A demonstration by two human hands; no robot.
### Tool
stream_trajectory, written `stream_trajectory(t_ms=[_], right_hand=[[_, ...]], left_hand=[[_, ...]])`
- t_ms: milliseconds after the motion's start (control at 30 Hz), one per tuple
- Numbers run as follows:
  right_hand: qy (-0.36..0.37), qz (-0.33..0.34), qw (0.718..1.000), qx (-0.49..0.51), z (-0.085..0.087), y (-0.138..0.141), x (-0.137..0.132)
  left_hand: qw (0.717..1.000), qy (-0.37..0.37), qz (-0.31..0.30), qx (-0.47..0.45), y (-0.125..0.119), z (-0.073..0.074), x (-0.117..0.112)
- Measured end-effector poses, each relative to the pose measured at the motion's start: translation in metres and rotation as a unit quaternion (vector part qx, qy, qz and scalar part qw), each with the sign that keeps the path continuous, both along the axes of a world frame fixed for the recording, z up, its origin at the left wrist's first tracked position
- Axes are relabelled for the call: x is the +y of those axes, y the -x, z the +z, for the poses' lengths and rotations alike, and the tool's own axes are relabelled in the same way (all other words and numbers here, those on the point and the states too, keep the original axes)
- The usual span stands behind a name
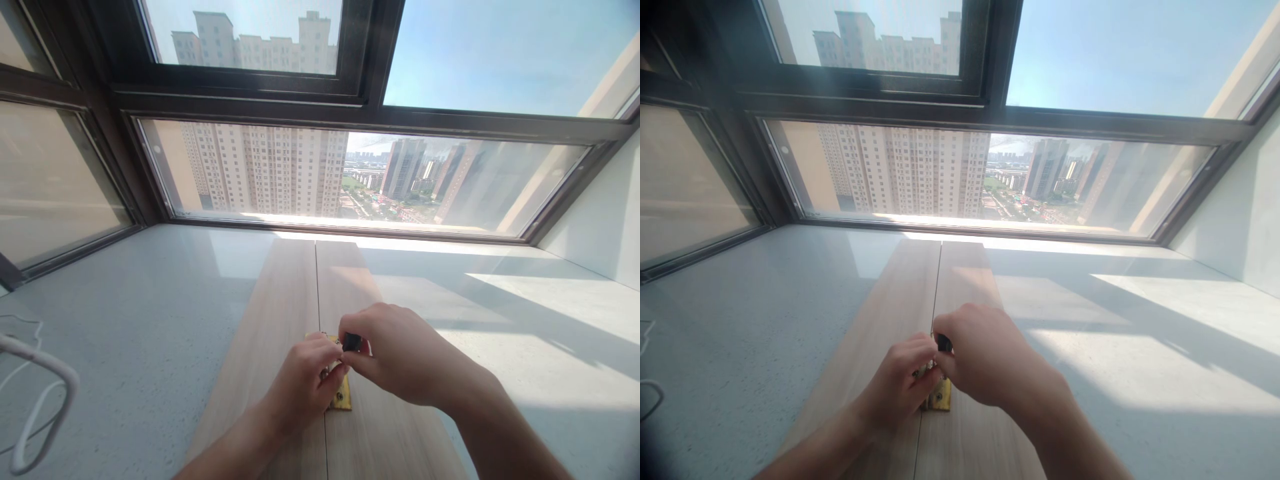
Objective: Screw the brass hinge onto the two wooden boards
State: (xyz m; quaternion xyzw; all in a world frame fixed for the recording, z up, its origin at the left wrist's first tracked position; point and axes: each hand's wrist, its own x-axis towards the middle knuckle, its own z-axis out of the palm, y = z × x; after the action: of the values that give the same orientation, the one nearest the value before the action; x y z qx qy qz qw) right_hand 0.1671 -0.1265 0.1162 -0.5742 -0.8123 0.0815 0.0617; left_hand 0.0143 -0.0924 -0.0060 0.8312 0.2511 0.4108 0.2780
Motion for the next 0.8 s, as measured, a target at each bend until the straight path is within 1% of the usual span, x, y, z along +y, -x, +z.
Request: stream_trajectory(t_ms=[100, 200, 367, 533, 667, 800], right_hand=[[-0.001, -0.01, 1.0, -0.008, -0.0005, 0.001, 0.002], [-0.006, -0.025, 0.999, -0.019, -0.0001, 0.0023, 0.0021], [0.001, 0.005, 1.0, -0.001, 0.0002, 0.0021, 0.0003], [-0.001, -0.008, 1.0, -0.009, -0.0003, 0.0046, 0.0036], [-0.012, -0.023, 0.999, -0.027, -0.0004, 0.0063, 0.0034], [-0.007, -0.003, 1.0, -0.018, -0.0008, 0.0031, -0.0001]], left_hand=[[1.0, 0.009, 0.016, 0.002, 0.0001, -0.0025, 0.0], [1.0, 0.012, 0.014, 0.009, 0.0, -0.0036, 0.0011], [1.0, 0.0, 0.0, 0.01, 0.0, -0.0018, 0.0009], [1.0, -0.009, 0.006, 0.007, 0.0, -0.0039, 0.0008], [1.0, -0.01, -0.008, 0.0, -0.0001, -0.0045, 0.0018], [1.0, -0.004, -0.012, 0.013, 0.0, -0.0035, 0.0015]])
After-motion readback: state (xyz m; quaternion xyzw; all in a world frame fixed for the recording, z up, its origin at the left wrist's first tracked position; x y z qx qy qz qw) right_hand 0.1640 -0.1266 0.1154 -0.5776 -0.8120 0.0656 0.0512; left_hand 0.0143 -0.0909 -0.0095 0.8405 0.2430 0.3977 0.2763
